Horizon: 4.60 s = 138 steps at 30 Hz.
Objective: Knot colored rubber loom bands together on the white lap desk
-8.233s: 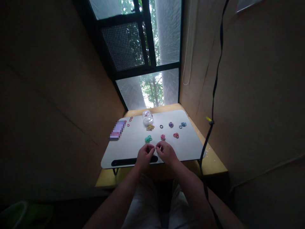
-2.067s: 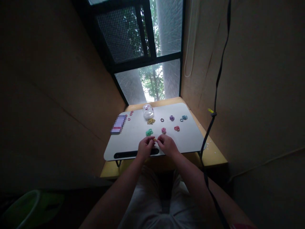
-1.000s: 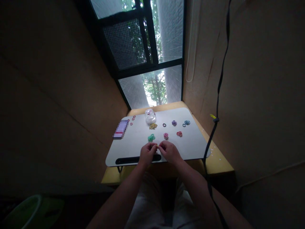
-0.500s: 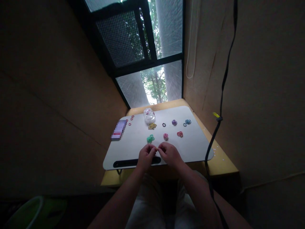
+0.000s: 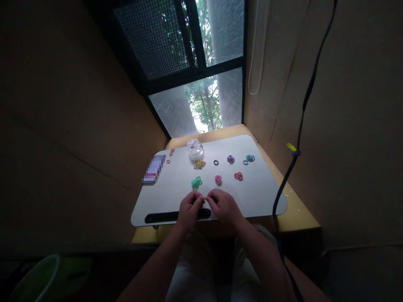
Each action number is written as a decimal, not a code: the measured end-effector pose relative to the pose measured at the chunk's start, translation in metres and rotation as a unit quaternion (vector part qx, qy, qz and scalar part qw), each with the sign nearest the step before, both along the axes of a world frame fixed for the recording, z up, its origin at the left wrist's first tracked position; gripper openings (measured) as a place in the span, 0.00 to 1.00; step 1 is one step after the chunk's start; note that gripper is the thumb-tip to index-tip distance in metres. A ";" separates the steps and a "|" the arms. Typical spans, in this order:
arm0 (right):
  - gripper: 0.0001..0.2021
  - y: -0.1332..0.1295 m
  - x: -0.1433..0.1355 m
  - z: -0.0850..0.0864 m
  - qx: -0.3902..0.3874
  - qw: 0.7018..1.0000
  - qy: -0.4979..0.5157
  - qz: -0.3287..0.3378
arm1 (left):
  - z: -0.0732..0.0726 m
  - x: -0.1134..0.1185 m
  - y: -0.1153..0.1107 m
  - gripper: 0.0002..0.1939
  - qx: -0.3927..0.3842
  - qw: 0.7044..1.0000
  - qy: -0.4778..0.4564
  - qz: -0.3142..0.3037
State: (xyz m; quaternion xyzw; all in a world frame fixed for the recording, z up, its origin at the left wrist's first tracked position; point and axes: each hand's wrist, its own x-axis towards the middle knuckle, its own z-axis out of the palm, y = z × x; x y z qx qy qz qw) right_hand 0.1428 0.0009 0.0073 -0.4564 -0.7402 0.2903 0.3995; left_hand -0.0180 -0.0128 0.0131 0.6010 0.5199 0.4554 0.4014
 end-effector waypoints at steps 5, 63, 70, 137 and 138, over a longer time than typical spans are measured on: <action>0.08 0.000 0.001 0.001 -0.002 1.000 0.001 0.009 | -0.001 0.000 0.001 0.13 -0.006 1.000 0.009 -0.003; 0.12 -0.003 0.000 0.000 -0.010 0.999 0.029 0.008 | -0.003 -0.001 0.004 0.12 0.007 1.000 -0.003 0.005; 0.08 -0.001 0.000 0.001 -0.005 1.000 0.029 0.004 | -0.003 -0.007 0.006 0.13 -0.013 0.999 -0.021 -0.037; 0.10 0.007 -0.001 -0.005 -0.057 0.989 0.134 0.008 | -0.010 -0.003 0.006 0.18 0.032 0.997 0.067 -0.019; 0.10 0.006 -0.001 -0.003 -0.056 0.990 0.128 0.001 | -0.009 -0.003 0.007 0.18 0.029 0.997 0.065 -0.021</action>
